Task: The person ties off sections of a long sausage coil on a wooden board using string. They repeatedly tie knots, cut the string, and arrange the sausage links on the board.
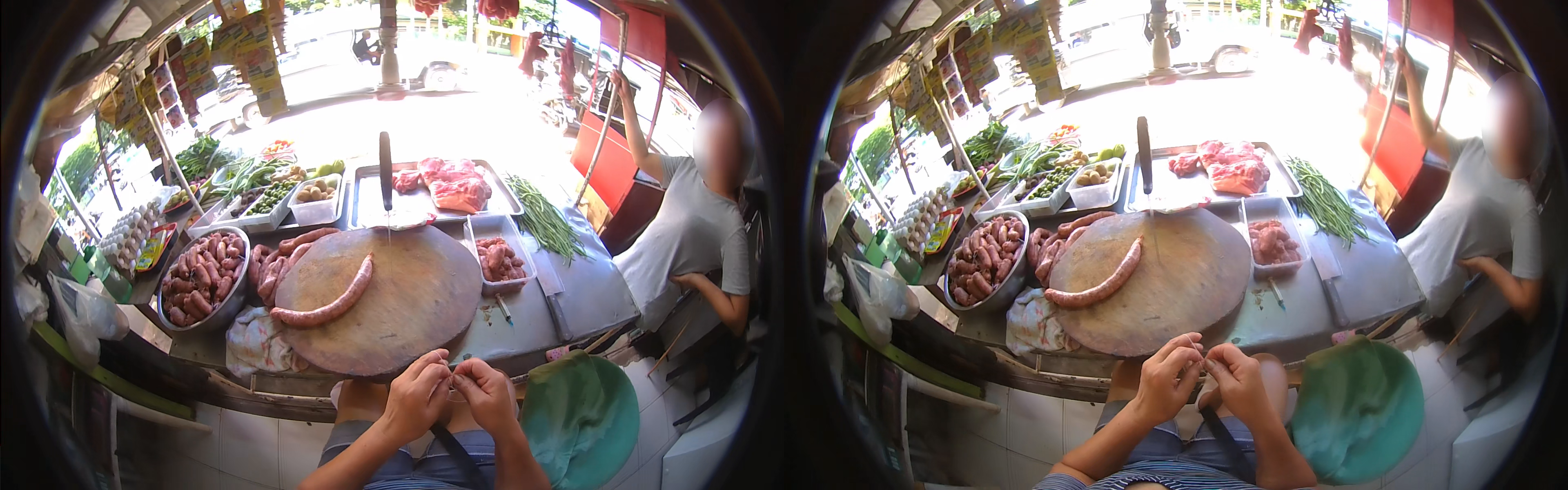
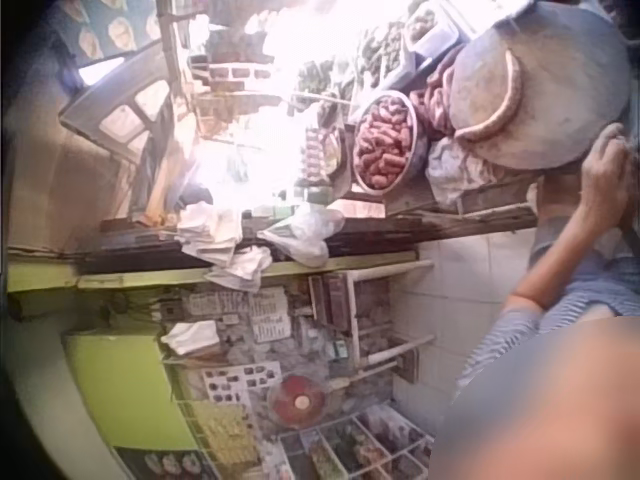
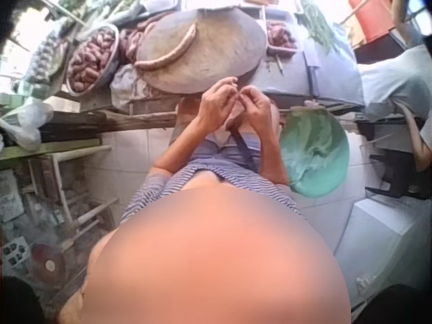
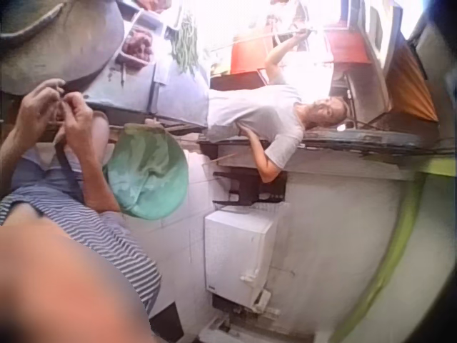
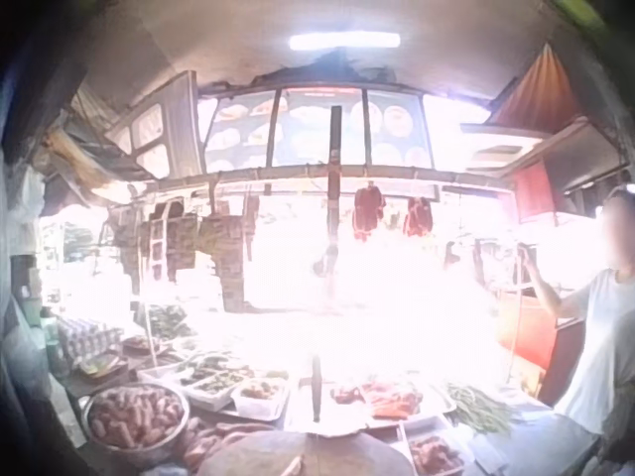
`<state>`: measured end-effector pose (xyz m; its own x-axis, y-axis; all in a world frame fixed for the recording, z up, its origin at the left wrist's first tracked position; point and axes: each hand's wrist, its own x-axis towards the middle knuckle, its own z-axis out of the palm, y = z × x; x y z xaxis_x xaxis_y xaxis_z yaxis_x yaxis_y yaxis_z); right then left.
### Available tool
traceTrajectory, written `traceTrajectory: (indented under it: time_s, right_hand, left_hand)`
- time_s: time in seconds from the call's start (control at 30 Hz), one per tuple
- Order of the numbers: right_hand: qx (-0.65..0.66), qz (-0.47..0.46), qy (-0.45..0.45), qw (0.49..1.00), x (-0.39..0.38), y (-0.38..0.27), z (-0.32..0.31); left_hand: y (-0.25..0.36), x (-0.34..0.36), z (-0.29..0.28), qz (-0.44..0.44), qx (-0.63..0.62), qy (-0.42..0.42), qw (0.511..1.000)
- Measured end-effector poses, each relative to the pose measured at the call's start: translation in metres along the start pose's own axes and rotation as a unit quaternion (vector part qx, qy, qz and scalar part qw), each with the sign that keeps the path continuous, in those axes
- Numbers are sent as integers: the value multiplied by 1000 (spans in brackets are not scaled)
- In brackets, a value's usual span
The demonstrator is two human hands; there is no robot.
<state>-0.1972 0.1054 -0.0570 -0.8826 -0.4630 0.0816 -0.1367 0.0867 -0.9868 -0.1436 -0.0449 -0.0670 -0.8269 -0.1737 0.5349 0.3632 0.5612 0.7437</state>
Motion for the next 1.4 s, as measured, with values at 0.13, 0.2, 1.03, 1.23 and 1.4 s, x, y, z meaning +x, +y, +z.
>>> traceTrajectory:
  time_s: [0.13, 0.2, 1.03, 1.23, 1.4]
  right_hand:
    - [-61, 24, -4, 998, 2, -5, 6]
    - [-90, -34, 9, 995, 5, -7, 11]
    - [177, 60, -32, 982, 15, 31, 36]
    - [73, -102, -7, 992, 16, 31, 35]
    - [-48, -254, -39, 965, 10, 3, 19]
  left_hand:
    - [-8, 1, -2, -80, -96, -24, 992]
    - [-15, 1, -3, -122, -176, -25, 977]
    - [1, -3, -24, 89, 3, 45, 995]
    - [1, 2, -23, 119, 31, -45, 991]
    - [-7, -5, -17, -22, -237, -71, 969]
